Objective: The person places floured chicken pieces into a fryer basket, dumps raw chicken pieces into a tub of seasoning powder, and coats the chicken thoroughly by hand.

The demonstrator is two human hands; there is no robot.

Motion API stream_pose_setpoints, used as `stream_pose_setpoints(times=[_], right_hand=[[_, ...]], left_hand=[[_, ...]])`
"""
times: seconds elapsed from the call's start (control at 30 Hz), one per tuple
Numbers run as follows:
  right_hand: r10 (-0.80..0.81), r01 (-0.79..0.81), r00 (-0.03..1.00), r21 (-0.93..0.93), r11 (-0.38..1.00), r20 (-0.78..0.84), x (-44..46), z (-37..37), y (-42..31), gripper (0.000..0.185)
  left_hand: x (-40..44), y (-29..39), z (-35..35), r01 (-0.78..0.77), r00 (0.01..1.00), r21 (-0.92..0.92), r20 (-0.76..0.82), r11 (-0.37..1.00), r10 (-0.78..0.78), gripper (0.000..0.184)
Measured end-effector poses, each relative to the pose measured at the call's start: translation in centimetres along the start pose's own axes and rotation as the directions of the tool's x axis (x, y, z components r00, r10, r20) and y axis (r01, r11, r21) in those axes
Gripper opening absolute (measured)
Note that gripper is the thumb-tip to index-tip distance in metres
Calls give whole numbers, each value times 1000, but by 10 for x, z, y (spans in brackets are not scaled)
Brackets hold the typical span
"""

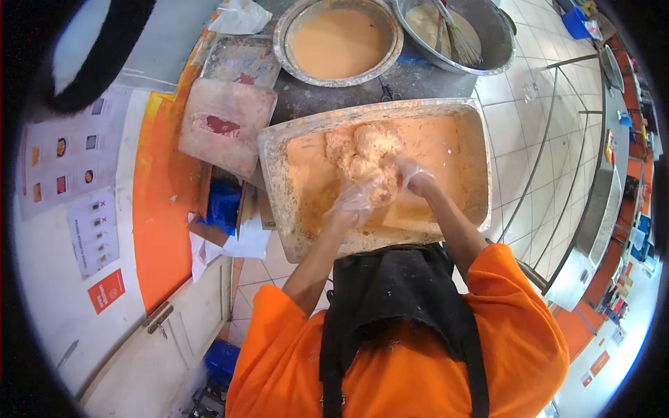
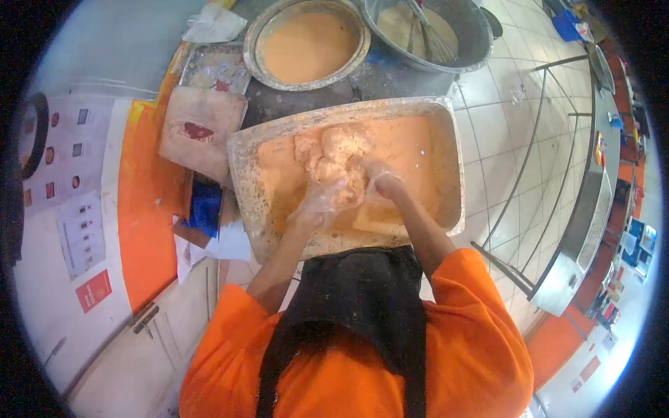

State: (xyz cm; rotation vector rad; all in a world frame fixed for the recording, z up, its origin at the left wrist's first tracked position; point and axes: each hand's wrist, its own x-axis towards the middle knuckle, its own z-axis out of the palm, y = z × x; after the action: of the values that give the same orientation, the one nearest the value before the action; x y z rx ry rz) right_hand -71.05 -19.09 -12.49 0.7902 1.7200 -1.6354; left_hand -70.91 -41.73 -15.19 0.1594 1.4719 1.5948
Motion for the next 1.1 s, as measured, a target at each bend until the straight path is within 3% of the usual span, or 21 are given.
stream_pose_setpoints(times=[0.03, 0.1, 0.13, 0.2, 0.23, 0.27, 0.33, 0.37, 0.4, 0.47, 0.57, 0.63, 0.7, 0.73, 0.8, 0.83, 0.9, 0.97, 1.0, 1.07, 1.1], right_hand=[[139, -139, 990, 2, 990, -1, -17, 5, -21, 39], [51, -80, 994, -311, 947, -101, -40, 10, -31, 38], [-105, 81, 993, -344, 935, -54, -40, 6, -12, 35], [-149, 177, 983, -319, 931, 112, -51, -12, -8, 34], [-174, 224, 967, -299, 928, 187, -57, -24, -4, 34], [-333, 364, 931, -484, 796, 152, -37, -50, 28, 37], [-461, 374, 884, -698, 610, 71, -2, -104, 53, 40], [-486, 387, 873, -661, 643, 38, 12, -113, 45, 40], [-510, 401, 860, -622, 672, 5, 25, -122, 36, 42], [-635, 598, 772, -341, 725, 3, 50, -114, 26, 45], [-528, 547, 820, -575, 609, 221, 72, -72, -4, 53], [-559, 609, 792, -251, 752, 245, 114, -49, 18, 42], [-535, 570, 807, -93, 816, 251, 126, -26, 20, 41], [-493, 531, 833, -112, 840, 250, 114, -7, 5, 44], [-216, 160, 940, 220, 962, 263, 57, 31, -61, 50], [-150, 140, 930, 55, 989, 337, 28, 27, -83, 53], [20, 118, 898, -285, 951, 440, -5, 21, -107, 60], [-138, 422, 858, -527, 738, 495, 25, -9, -65, 56], [-168, 459, 855, -564, 687, 490, 33, -25, -48, 55], [-181, 373, 901, -488, 789, 395, 41, -54, -2, 52], [-186, 343, 909, -414, 843, 374, 40, -56, 15, 51]], left_hand=[[5, -27, -3, -23, 999, -203, 37, 979, 31, 52], [2, -16, 6, 52, 999, -522, 18, 852, -50, 54], [-4, -5, 12, 122, 985, -639, -16, 759, -172, 56], [-18, 0, 15, 66, 978, -529, -135, 846, -161, 61], [-31, -10, 5, -54, 982, -259, -187, 964, 4, 64], [-38, -17, -8, -178, 965, 35, -188, 983, 181, 67], [-46, -26, -49, -38, 947, 106, -312, 994, 69, 70], [-44, -20, -57, 31, 932, 298, -354, 954, 80, 71], [-41, -6, -62, 117, 915, 470, -394, 875, 90, 72], [-34, 29, -66, 274, 910, 904, -354, 328, 216, 73], [0, 86, -49, 382, 884, 730, -468, 567, 6, 68], [10, 93, -47, 342, 894, 725, -446, 598, 30, 62], [18, 116, -38, 449, 828, 429, -530, 784, -184, 65], [20, 146, -28, 539, 732, 80, -536, 839, -419, 70], [14, 165, -26, 518, 667, -336, -416, 786, -618, 80], [4, 163, -25, 462, 704, -401, -377, 791, -602, 83], [-13, 138, -36, 345, 774, -461, -352, 817, -526, 82], [-25, 80, -64, 221, 833, -443, -379, 869, -404, 73], [-35, 84, -58, 380, 822, -194, -378, 904, -426, 70], [-62, 115, -41, 591, 794, 333, -401, 735, -457, 70], [-55, 53, -56, 533, 799, 164, -419, 830, -430, 70]])
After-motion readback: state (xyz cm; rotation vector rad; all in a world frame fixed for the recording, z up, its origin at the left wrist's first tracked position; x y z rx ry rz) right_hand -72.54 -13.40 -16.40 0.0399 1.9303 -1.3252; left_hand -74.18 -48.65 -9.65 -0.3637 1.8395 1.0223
